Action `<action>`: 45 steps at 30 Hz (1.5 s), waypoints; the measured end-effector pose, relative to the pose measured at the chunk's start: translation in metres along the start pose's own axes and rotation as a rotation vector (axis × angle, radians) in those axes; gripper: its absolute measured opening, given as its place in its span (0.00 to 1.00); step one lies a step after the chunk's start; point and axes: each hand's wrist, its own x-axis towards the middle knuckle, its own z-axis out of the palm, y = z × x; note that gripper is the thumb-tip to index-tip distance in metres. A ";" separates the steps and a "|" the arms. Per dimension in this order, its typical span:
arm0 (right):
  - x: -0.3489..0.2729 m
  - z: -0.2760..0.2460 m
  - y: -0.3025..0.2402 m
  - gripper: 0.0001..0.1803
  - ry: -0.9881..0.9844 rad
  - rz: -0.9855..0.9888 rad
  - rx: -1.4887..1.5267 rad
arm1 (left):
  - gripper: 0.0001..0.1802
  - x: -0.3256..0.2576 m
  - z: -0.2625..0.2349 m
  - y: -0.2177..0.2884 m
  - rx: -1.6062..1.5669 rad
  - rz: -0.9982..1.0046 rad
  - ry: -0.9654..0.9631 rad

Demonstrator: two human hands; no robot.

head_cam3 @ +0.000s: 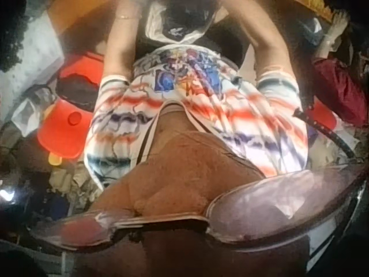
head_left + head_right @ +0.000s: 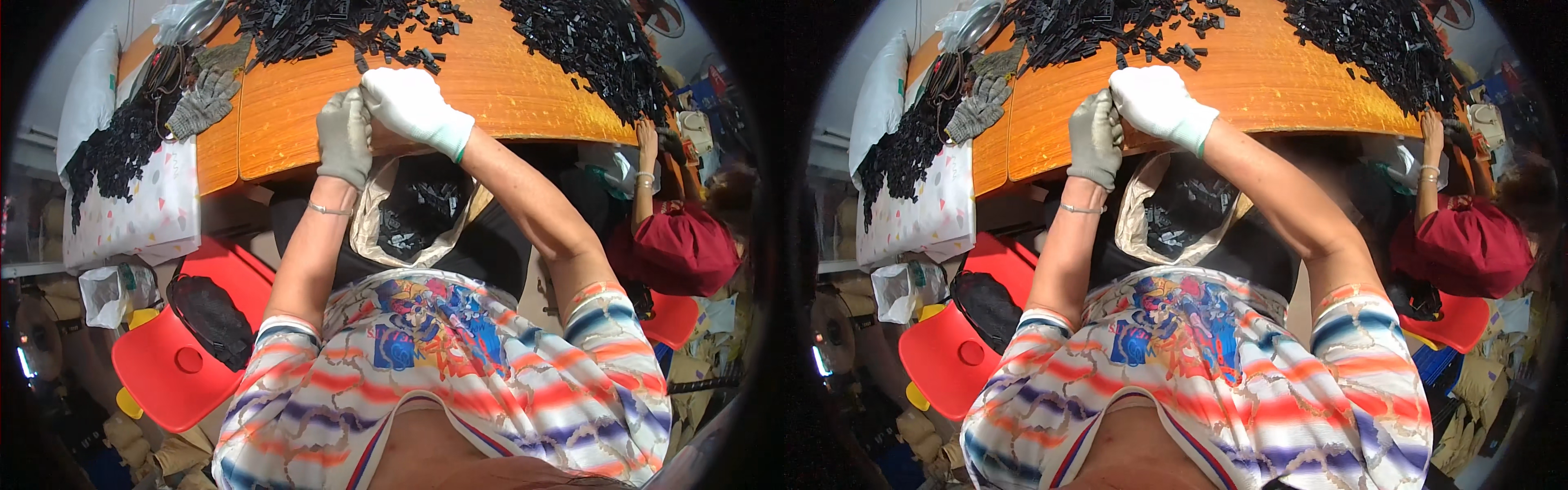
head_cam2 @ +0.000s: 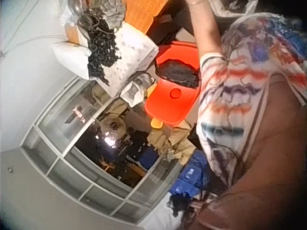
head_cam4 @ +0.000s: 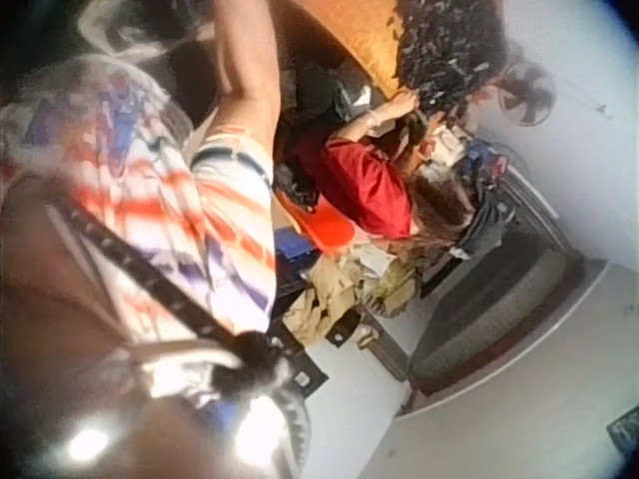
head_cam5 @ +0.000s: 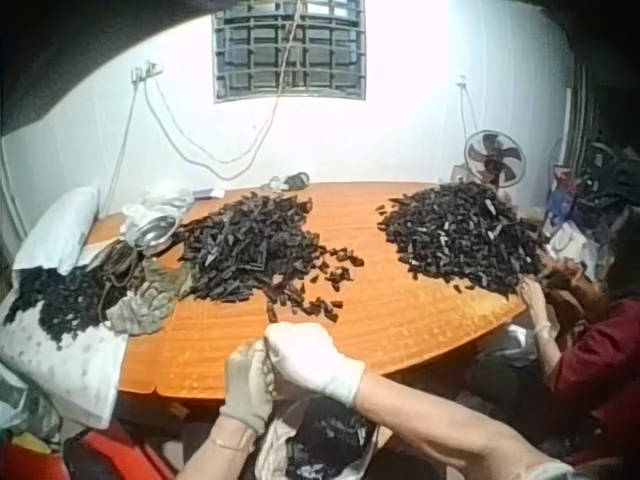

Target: The person sorts and inspects small black plastic components by hand, placing them into a bag.

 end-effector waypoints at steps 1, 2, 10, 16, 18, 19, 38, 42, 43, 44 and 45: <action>0.000 0.001 -0.001 0.07 0.000 0.003 0.002 | 0.10 0.001 -0.001 0.000 0.003 -0.002 0.000; 0.000 0.002 -0.001 0.07 0.002 -0.001 0.006 | 0.10 0.002 -0.003 -0.001 0.022 0.014 -0.002; -0.007 -0.005 0.012 0.14 0.028 0.293 0.323 | 0.09 0.007 -0.004 0.003 0.073 0.073 -0.259; -0.022 -0.035 0.018 0.16 -0.073 0.138 0.778 | 0.10 0.000 -0.022 -0.005 -0.008 -0.043 -0.294; -0.031 -0.050 0.020 0.24 -0.155 0.304 0.965 | 0.10 -0.001 -0.020 -0.006 -0.072 -0.064 -0.285; -0.034 -0.043 0.023 0.22 -0.141 0.517 1.261 | 0.09 -0.004 -0.017 -0.007 -0.071 -0.080 -0.306; 0.010 0.021 0.058 0.15 -0.103 0.395 0.248 | 0.12 -0.079 -0.029 -0.051 1.160 0.553 -0.308; 0.039 0.043 0.067 0.13 -0.034 0.398 -0.045 | 0.11 -0.036 -0.027 -0.022 1.207 0.755 -0.105; 0.046 0.044 0.068 0.13 -0.054 0.400 -0.104 | 0.11 -0.017 -0.027 -0.015 1.256 0.761 -0.058; 0.051 0.047 0.073 0.13 -0.077 0.423 -0.127 | 0.12 0.004 -0.024 -0.009 1.293 0.758 0.004; 0.057 0.050 0.076 0.13 -0.078 0.419 -0.127 | 0.13 0.025 -0.020 -0.004 1.330 0.754 0.073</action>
